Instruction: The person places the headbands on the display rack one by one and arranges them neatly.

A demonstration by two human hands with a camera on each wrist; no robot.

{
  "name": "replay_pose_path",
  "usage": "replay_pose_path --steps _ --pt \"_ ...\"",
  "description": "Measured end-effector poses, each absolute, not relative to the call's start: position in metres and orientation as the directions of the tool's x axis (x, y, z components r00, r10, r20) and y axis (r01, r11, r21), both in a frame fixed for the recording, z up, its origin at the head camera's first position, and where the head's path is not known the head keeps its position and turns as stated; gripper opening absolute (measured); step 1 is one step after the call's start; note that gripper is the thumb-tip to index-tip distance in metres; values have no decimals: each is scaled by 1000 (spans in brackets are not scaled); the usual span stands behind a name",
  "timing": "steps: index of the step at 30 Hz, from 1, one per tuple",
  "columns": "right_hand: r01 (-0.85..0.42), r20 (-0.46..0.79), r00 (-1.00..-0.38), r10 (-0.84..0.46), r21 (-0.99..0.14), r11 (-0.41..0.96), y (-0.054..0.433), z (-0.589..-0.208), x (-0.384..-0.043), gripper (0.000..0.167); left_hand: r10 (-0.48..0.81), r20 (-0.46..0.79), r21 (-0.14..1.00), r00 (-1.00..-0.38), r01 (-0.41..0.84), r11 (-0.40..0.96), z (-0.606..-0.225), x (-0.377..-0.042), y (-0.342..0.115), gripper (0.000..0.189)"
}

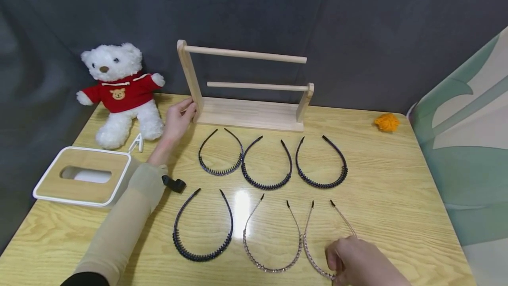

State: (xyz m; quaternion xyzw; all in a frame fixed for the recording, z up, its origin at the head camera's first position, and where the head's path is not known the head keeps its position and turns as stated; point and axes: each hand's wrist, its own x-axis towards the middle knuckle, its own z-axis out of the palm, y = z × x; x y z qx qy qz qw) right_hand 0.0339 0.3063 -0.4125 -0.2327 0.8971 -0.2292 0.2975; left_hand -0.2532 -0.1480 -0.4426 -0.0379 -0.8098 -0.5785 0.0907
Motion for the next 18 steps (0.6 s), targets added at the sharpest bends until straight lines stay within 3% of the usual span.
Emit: replay_pose_path --steps 18 --pt "-271 -415 -714 -564 -580 769 313 -424 34 37 -30 224 935 -974 206 288 -442 -256 -146 38"
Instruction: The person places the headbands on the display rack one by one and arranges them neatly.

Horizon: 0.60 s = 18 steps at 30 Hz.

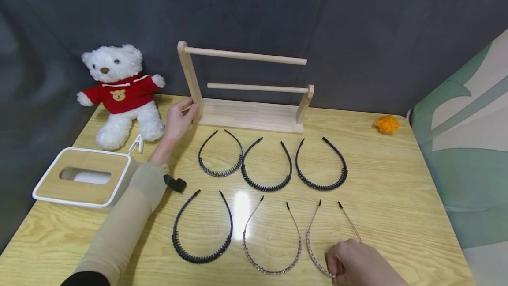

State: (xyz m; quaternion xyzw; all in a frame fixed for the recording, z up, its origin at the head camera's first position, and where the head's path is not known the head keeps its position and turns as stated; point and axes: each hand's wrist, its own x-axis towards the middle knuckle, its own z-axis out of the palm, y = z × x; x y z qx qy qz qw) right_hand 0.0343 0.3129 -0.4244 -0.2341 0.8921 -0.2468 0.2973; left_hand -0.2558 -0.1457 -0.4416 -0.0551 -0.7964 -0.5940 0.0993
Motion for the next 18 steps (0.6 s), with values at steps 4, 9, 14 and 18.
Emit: replay_pose_path --steps 4,9,14,18 --pt "-246 -438 -704 -559 -588 770 312 -424 34 35 -34 223 931 -974 203 303 -441 -256 -147 37" --pt "-223 -460 -705 -540 -579 784 306 -419 33 32 -49 226 928 -973 200 313 -442 -257 -147 35" --pt "-253 -418 -718 -556 -588 768 306 -419 34 33 -69 238 923 -969 203 328 -442 -257 -146 33" --pt "-258 -408 -721 -561 -593 763 307 -419 33 31 -87 245 915 -966 201 351 -441 -257 -144 31"
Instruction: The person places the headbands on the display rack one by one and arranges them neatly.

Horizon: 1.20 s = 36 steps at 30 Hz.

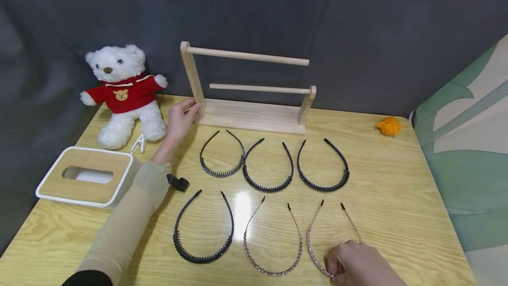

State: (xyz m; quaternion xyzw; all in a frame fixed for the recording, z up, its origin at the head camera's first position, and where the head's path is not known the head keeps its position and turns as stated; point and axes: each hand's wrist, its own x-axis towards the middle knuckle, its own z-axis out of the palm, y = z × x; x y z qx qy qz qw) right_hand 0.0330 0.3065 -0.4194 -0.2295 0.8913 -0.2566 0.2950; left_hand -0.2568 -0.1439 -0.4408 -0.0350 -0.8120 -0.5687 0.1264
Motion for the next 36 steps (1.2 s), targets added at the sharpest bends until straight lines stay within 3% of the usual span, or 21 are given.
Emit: replay_pose_path --steps 16,26,32,36 --pt "-265 -404 -763 -504 -516 815 309 -402 33 28 -140 224 928 -965 167 333 -443 -258 -145 23" --pt "-248 -420 -771 -480 -496 832 309 -398 34 22 -109 251 910 -962 196 365 -443 -257 -145 27" --pt "-274 -386 -773 -504 -513 814 309 -391 34 26 -96 251 911 -963 201 359 -441 -257 -144 30" --pt "-343 -285 -780 -558 -551 761 312 -388 37 26 -105 244 909 -964 190 371 -441 -256 -144 30"
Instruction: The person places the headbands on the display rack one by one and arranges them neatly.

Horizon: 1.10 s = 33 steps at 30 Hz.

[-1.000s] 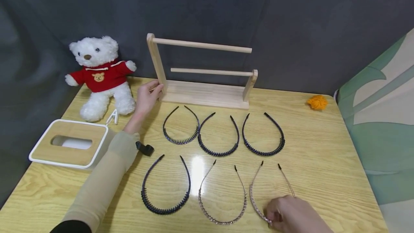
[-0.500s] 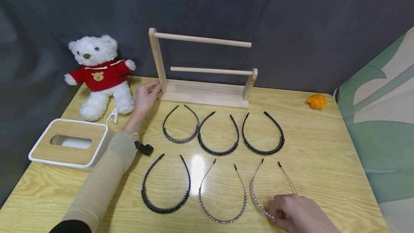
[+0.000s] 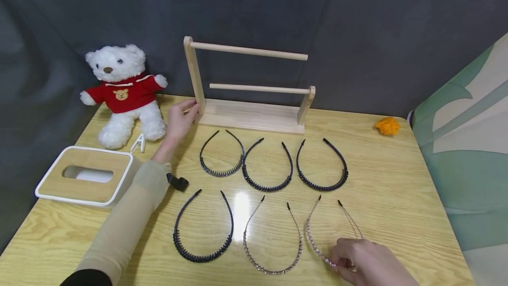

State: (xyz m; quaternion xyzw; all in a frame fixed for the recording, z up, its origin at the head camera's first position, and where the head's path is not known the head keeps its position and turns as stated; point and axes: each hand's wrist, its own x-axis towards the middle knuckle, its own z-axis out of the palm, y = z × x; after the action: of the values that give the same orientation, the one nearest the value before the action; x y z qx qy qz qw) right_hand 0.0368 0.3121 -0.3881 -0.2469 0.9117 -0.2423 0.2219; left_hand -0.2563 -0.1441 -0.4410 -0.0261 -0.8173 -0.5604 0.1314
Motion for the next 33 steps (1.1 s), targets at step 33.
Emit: replay_pose_path --steps 33 --pt "-532 334 -846 -416 -482 696 310 -366 38 19 -119 266 889 -957 196 414 -442 -257 -144 26"
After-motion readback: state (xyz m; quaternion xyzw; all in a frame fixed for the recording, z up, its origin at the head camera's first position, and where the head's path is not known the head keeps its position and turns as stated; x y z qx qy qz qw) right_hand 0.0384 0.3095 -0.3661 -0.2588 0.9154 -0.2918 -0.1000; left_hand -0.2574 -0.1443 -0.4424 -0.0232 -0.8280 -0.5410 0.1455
